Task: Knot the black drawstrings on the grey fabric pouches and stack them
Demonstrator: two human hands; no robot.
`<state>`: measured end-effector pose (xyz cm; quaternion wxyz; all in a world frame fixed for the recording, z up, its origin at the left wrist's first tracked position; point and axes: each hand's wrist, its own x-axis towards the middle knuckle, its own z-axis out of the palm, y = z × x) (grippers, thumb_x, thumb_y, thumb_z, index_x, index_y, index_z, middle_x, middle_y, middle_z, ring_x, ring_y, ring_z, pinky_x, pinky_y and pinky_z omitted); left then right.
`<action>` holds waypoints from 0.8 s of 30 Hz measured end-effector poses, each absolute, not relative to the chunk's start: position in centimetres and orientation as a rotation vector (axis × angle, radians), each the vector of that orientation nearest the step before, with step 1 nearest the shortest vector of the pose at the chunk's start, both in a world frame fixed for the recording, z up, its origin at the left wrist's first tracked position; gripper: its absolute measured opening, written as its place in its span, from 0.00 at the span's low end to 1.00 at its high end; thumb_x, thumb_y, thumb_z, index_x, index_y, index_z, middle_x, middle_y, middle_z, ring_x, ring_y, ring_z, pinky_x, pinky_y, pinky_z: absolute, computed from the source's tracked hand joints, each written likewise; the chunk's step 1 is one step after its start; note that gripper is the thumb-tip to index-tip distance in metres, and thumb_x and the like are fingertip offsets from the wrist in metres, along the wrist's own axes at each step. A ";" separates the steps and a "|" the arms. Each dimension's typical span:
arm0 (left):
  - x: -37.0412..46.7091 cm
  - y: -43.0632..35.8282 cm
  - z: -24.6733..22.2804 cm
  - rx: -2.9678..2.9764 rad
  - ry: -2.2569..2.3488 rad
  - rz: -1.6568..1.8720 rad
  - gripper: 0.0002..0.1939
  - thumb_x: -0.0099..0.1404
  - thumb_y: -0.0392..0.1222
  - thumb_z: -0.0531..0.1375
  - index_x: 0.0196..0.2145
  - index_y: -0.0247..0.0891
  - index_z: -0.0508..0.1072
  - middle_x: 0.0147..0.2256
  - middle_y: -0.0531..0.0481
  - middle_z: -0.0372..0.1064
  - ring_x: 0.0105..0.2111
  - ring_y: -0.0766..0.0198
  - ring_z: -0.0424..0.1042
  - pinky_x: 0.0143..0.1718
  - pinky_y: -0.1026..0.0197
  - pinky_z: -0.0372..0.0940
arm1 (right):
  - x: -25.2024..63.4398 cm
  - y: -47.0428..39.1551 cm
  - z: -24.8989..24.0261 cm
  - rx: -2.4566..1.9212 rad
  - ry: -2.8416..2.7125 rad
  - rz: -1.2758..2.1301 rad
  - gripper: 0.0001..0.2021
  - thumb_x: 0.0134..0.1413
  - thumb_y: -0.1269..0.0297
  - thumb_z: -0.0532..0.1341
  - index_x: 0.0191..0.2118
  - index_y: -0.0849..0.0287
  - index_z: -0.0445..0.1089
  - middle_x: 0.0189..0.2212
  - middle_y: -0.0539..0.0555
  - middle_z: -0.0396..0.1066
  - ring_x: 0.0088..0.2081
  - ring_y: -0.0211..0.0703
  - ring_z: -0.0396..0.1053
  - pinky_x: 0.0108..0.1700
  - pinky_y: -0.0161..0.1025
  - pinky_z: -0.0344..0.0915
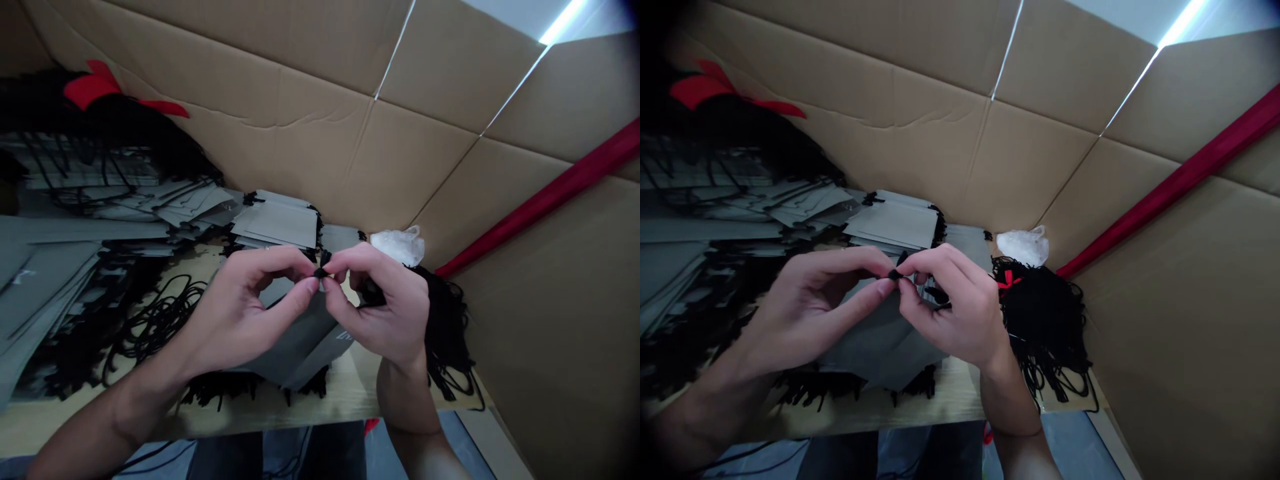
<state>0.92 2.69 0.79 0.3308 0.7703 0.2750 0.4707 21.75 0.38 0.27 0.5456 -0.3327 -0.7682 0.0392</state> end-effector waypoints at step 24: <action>-0.9 4.1 -0.9 2.732 0.295 1.583 0.13 0.71 0.28 0.72 0.50 0.38 0.80 0.41 0.48 0.86 0.39 0.61 0.88 0.47 0.63 0.83 | 22.5 -0.1 0.8 -0.864 -1.861 0.294 0.10 0.53 0.77 0.71 0.39 0.56 0.79 0.30 0.43 0.79 0.29 0.32 0.73 0.33 0.32 0.71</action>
